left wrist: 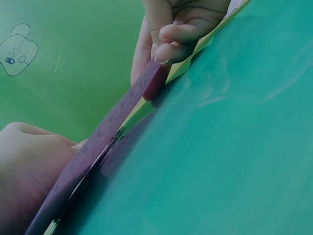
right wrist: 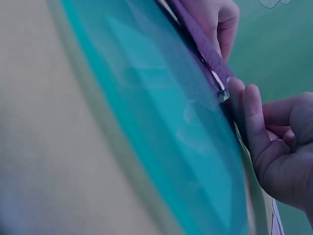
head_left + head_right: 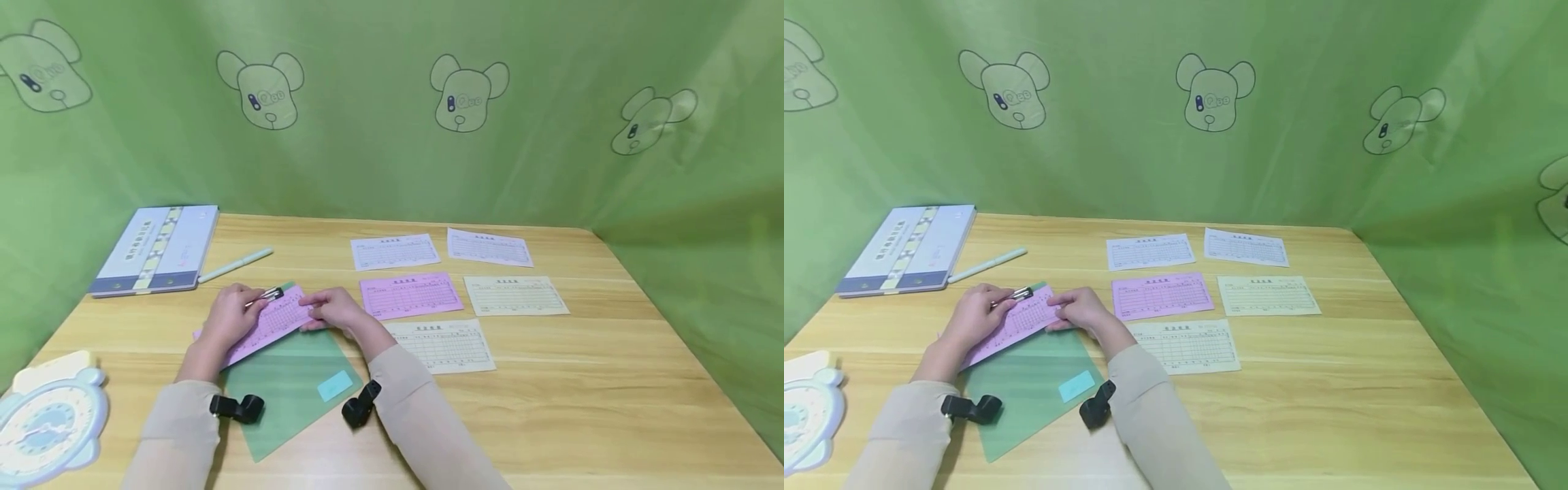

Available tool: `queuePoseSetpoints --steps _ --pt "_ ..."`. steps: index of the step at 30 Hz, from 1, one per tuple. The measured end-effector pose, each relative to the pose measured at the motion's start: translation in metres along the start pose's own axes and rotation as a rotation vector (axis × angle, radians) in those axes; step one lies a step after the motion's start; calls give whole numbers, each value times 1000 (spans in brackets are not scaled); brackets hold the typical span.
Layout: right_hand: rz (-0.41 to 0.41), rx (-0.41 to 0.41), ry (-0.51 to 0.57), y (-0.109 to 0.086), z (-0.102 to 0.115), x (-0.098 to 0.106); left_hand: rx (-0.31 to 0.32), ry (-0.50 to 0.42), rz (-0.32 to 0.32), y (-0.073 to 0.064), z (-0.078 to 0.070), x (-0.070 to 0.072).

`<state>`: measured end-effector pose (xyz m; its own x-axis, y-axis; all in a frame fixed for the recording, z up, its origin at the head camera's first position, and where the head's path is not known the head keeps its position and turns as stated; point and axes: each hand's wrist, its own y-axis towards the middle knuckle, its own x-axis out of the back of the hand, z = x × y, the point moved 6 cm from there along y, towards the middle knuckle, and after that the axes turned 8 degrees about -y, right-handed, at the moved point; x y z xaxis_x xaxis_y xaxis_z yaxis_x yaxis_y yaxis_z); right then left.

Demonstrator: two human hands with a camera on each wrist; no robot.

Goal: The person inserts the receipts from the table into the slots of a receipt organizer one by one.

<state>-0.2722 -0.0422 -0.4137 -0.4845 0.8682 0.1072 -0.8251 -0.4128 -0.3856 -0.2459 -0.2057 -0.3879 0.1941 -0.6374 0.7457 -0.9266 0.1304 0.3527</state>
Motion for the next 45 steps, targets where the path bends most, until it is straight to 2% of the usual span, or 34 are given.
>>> queuePoseSetpoints --steps 11,20,26,31,36,42,45 --pt "-6 7 0 8 2 0 -51 28 -29 1 -3 -1" --pt "-17 19 -29 7 4 1 -60 61 -12 1 -3 -2" --pt "17 77 -18 3 2 6 -2 0 -13 0 3 -3" --pt "30 97 27 -8 1 16 59 -55 -23 -1 8 -3" --pt "43 133 14 -27 7 32 94 -79 -23 -3 9 -2" --pt "80 229 -36 -59 19 64 103 -97 -31 -3 10 -2" --pt "62 265 -93 -76 21 85 101 -112 -34 -3 9 -2"
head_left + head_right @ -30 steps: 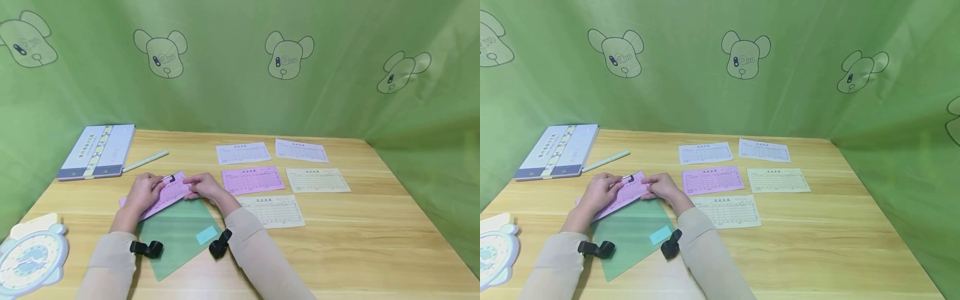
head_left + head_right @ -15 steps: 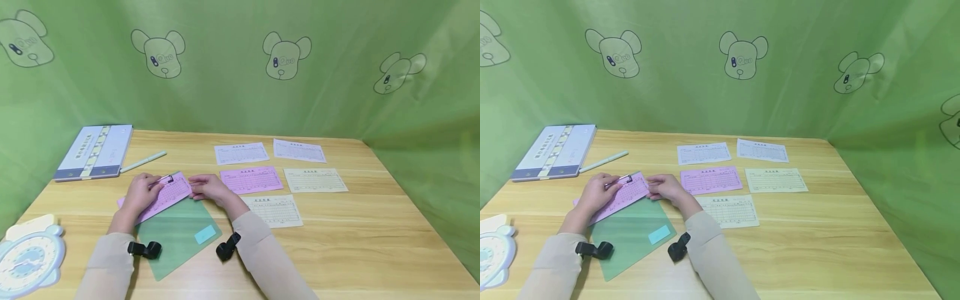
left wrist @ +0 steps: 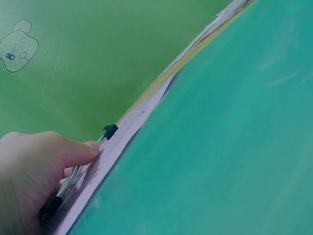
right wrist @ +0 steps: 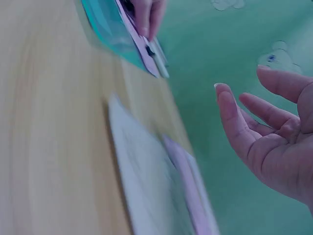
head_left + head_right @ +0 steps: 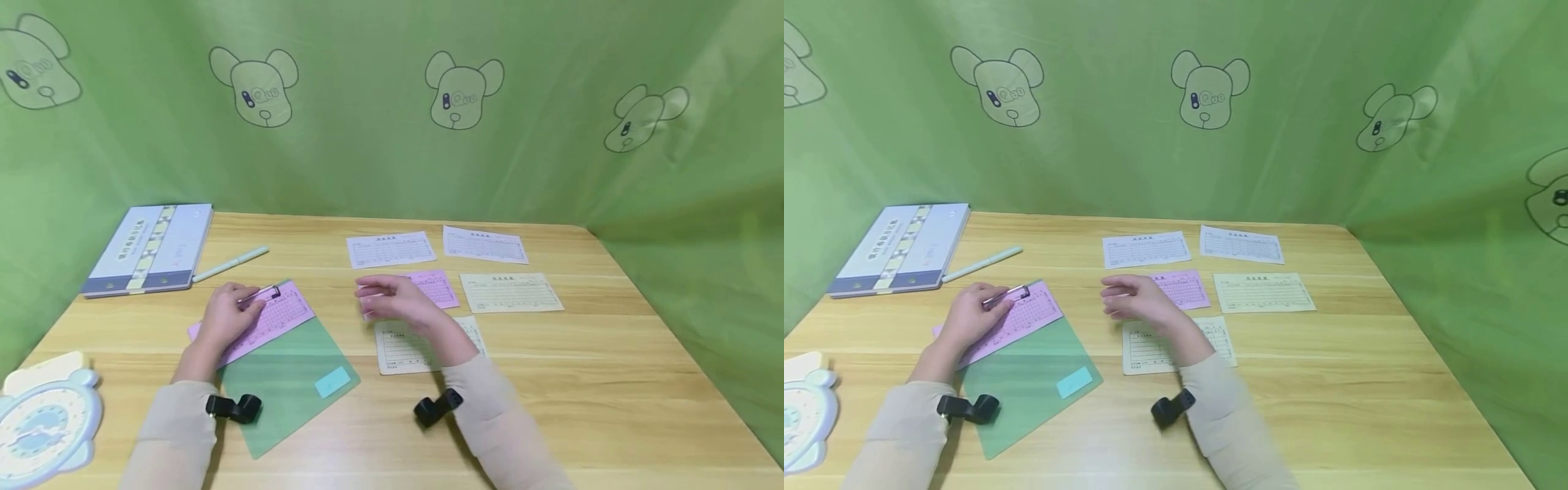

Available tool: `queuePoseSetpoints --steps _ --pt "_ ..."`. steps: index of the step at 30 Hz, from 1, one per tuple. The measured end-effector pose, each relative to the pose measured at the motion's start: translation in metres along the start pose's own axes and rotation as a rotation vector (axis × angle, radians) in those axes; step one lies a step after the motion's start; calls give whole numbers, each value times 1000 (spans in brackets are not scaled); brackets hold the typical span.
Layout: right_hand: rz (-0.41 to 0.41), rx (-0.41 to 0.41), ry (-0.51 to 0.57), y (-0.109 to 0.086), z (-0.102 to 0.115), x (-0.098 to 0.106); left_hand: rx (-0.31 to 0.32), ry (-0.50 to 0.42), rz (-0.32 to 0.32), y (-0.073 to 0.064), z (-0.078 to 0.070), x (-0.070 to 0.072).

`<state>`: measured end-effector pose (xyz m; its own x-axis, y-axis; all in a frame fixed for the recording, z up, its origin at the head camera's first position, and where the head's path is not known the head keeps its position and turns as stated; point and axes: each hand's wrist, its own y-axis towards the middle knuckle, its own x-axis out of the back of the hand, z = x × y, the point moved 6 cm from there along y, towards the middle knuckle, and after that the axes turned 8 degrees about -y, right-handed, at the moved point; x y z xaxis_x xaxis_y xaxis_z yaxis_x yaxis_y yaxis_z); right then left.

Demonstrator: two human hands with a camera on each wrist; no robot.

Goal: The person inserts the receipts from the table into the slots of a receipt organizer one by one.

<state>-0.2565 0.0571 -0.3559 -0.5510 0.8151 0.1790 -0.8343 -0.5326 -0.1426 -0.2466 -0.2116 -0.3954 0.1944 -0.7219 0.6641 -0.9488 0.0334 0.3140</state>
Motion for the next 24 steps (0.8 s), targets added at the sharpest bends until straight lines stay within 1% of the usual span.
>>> queuePoseSetpoints --steps 4,7,9,13,19,24 --pt "-22 56 -85 -23 2 27 -5 -5 1 0 -1 0" --pt "-42 75 -144 -39 1 46 -8 -12 -6 -1 -1 0" --pt "-63 65 -184 -48 -3 59 -9 -19 -14 -2 -1 1" --pt "-93 44 -215 -66 -14 81 -3 -32 -24 -3 0 1" --pt "-139 60 -307 -87 -30 110 2 -36 -21 -3 1 1" --pt "-174 13 -312 -99 -50 130 8 -44 -15 -1 0 1"
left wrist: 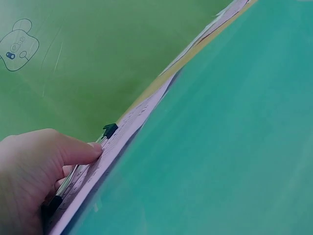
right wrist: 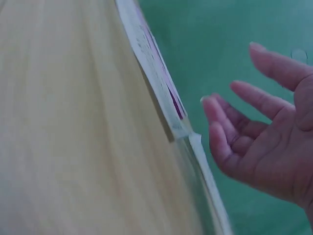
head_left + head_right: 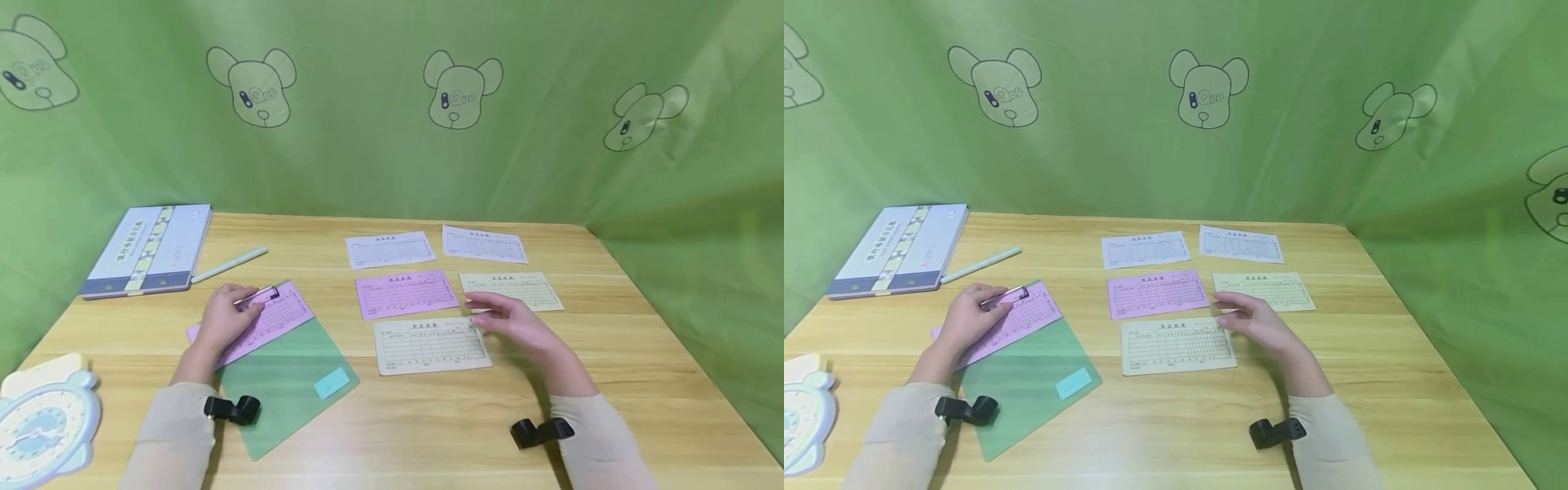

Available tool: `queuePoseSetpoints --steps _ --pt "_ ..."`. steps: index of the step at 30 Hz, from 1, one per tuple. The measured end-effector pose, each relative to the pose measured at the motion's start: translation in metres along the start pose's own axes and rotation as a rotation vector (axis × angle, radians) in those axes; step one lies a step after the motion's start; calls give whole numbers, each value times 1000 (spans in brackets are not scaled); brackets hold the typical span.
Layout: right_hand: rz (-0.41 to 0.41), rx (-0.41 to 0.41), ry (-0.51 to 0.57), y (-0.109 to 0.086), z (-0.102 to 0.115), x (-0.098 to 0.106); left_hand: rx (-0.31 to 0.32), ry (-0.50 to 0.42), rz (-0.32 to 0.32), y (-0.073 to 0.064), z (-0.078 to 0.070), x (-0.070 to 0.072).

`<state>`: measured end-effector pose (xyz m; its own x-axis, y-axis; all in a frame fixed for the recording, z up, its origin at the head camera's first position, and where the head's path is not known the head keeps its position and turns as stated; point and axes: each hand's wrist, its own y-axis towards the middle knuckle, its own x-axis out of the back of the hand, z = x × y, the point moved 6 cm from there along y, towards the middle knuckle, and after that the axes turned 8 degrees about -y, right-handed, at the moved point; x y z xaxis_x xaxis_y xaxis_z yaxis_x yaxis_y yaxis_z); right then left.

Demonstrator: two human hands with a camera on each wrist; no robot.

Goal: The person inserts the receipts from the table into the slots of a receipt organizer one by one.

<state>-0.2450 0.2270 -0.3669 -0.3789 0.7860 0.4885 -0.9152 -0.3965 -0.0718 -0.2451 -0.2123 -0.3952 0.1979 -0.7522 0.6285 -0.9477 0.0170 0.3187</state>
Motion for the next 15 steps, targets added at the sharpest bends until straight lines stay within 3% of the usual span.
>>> queuePoseSetpoints --steps 9,15 --pt "-25 -89 -60 -4 -32 4 27 -11 17 0 -1 0" --pt "-17 -25 -282 -5 -26 -3 47 -10 25 -1 1 -1"
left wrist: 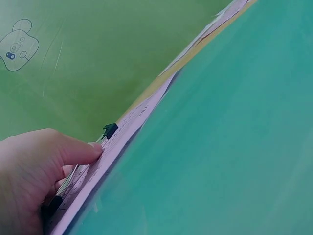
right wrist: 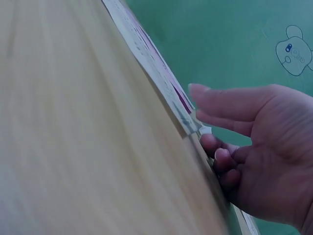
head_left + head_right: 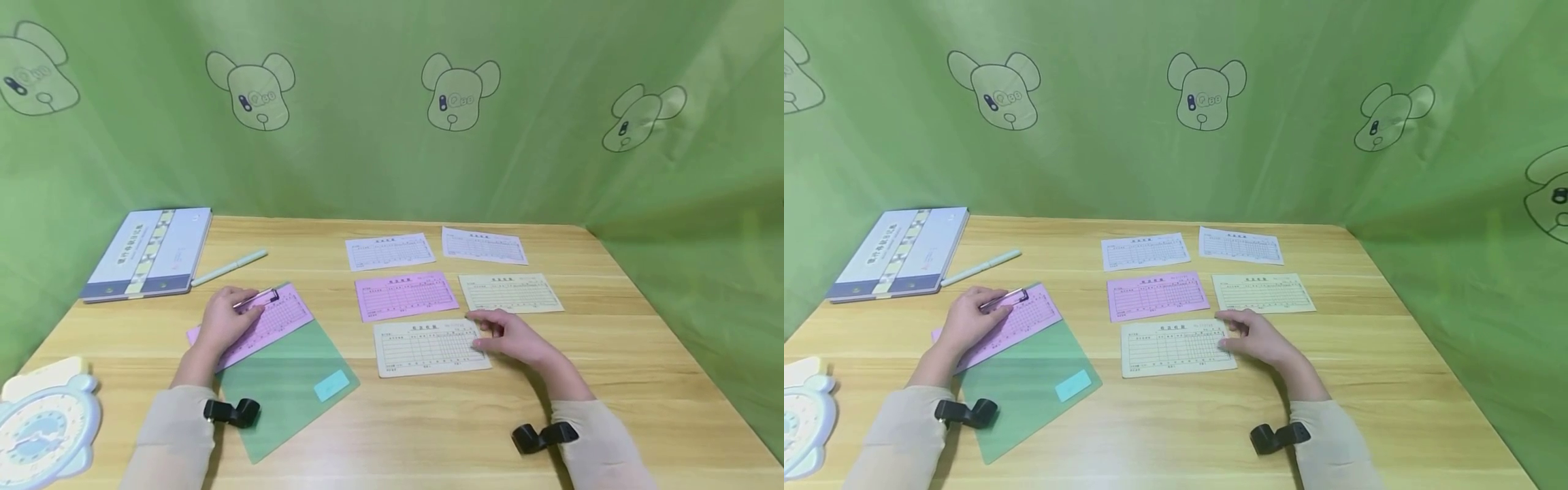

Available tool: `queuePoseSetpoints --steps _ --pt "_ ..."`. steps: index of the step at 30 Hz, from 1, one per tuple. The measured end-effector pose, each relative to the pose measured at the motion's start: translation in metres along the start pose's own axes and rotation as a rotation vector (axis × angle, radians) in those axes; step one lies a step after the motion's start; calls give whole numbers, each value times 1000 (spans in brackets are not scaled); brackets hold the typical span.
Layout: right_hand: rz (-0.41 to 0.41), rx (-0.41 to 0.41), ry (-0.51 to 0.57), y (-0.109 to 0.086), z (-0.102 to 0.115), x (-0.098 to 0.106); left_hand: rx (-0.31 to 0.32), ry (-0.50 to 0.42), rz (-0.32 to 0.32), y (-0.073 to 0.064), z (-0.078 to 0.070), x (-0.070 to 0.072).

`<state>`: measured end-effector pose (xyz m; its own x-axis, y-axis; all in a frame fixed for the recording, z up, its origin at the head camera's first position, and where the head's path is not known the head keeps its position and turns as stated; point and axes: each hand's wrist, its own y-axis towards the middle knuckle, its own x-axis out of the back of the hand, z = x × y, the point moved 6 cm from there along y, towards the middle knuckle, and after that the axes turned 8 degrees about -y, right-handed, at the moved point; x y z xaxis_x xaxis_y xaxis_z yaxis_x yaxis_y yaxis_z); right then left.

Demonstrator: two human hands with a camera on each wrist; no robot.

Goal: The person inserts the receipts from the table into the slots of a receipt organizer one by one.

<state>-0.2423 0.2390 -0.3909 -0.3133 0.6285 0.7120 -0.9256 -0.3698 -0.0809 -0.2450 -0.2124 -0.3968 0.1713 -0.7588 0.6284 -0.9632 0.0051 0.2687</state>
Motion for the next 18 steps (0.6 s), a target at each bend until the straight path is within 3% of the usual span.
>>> queuePoseSetpoints --steps 7,18 --pt "-2 68 -185 1 4 -4 -1 6 -2 0 0 0" --pt "-47 80 -220 1 7 -5 5 2 3 -1 -1 0"
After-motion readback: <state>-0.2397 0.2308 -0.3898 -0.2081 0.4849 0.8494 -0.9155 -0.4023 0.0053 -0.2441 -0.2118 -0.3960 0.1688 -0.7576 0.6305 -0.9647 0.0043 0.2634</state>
